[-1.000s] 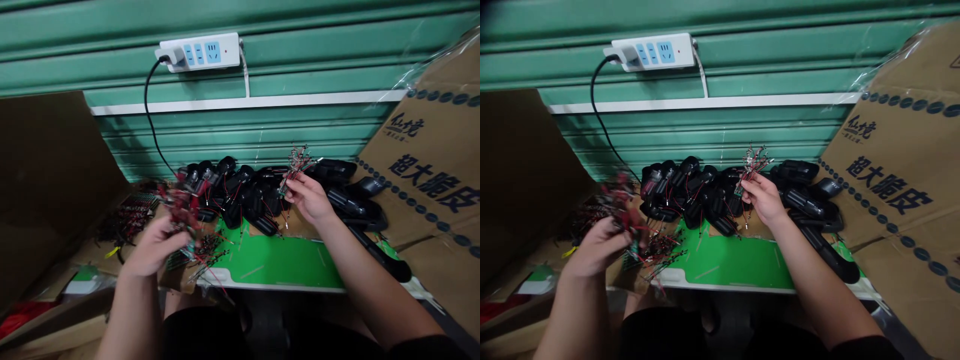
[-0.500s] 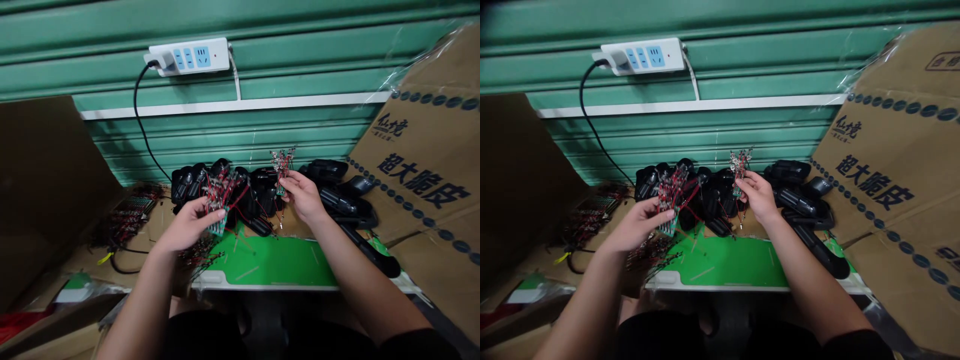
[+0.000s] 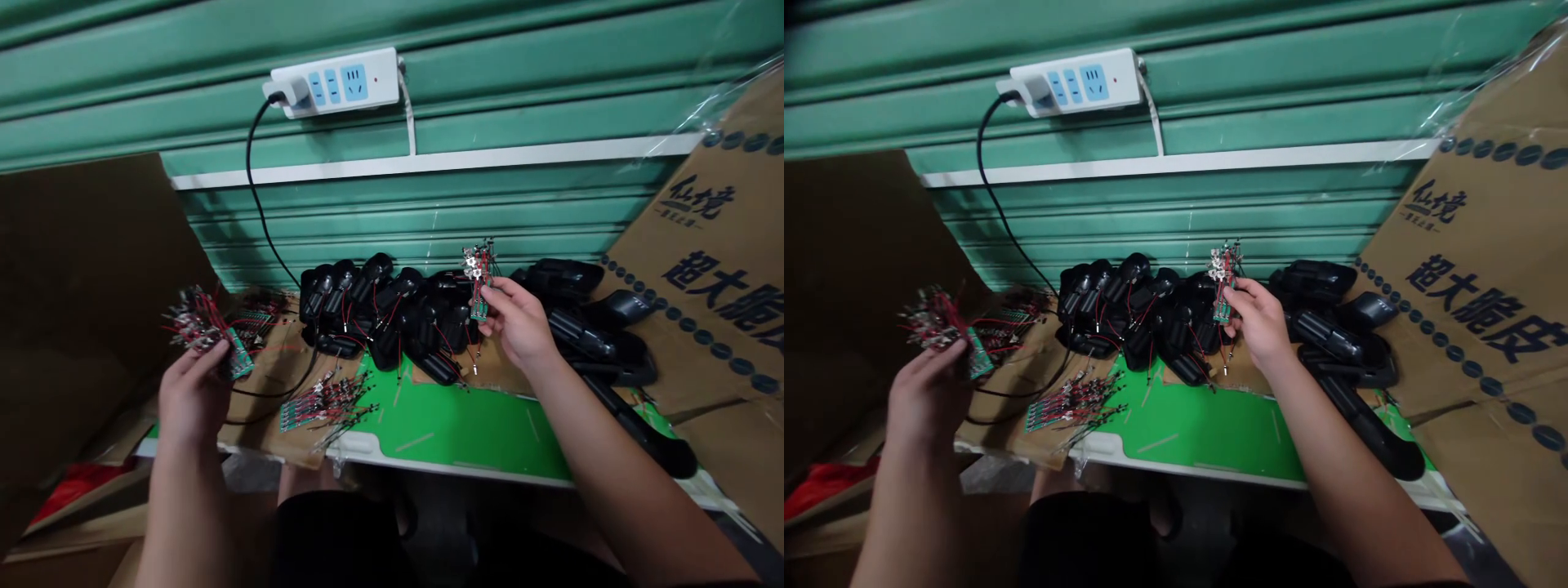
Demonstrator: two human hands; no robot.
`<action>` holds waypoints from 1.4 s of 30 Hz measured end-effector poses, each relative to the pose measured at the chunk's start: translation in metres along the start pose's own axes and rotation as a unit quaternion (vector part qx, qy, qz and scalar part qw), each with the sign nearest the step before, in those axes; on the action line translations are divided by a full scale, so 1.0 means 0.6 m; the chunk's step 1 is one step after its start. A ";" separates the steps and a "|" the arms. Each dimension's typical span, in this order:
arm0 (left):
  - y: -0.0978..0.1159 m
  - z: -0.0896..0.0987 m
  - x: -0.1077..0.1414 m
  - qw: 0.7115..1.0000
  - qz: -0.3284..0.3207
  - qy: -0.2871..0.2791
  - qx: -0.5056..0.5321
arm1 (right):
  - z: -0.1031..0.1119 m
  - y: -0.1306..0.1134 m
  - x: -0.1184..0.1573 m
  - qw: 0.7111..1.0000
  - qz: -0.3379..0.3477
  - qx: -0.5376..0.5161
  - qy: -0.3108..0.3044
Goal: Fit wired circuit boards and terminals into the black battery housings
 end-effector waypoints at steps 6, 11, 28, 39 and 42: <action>-0.042 0.013 -0.034 0.858 0.186 -0.031 -0.478 | -0.006 0.010 0.002 1.000 0.012 0.011 -0.022; -0.079 0.030 -0.069 0.878 0.074 -0.001 -0.473 | -0.011 0.017 0.000 0.998 0.005 0.035 -0.049; -0.138 -0.077 0.082 0.775 -0.229 -0.158 -0.568 | -0.009 0.025 -0.007 0.993 -0.002 0.052 -0.102; 0.000 -0.305 0.075 0.923 -0.097 -0.326 -0.180 | -0.031 0.002 -0.009 0.978 -0.004 0.091 -0.185; -0.007 -0.413 0.057 0.905 0.049 -0.421 -0.030 | -0.039 0.006 0.000 0.978 -0.006 0.098 -0.181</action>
Point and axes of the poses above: each hand's wrist, its own x-axis away from the middle knuckle, its own z-axis out of the back of the hand, y = z × x, the point moved 4 cm from there along -x, towards the middle knuckle, and after that the axes turned 9 degrees about -y, right-handed, at the moved point
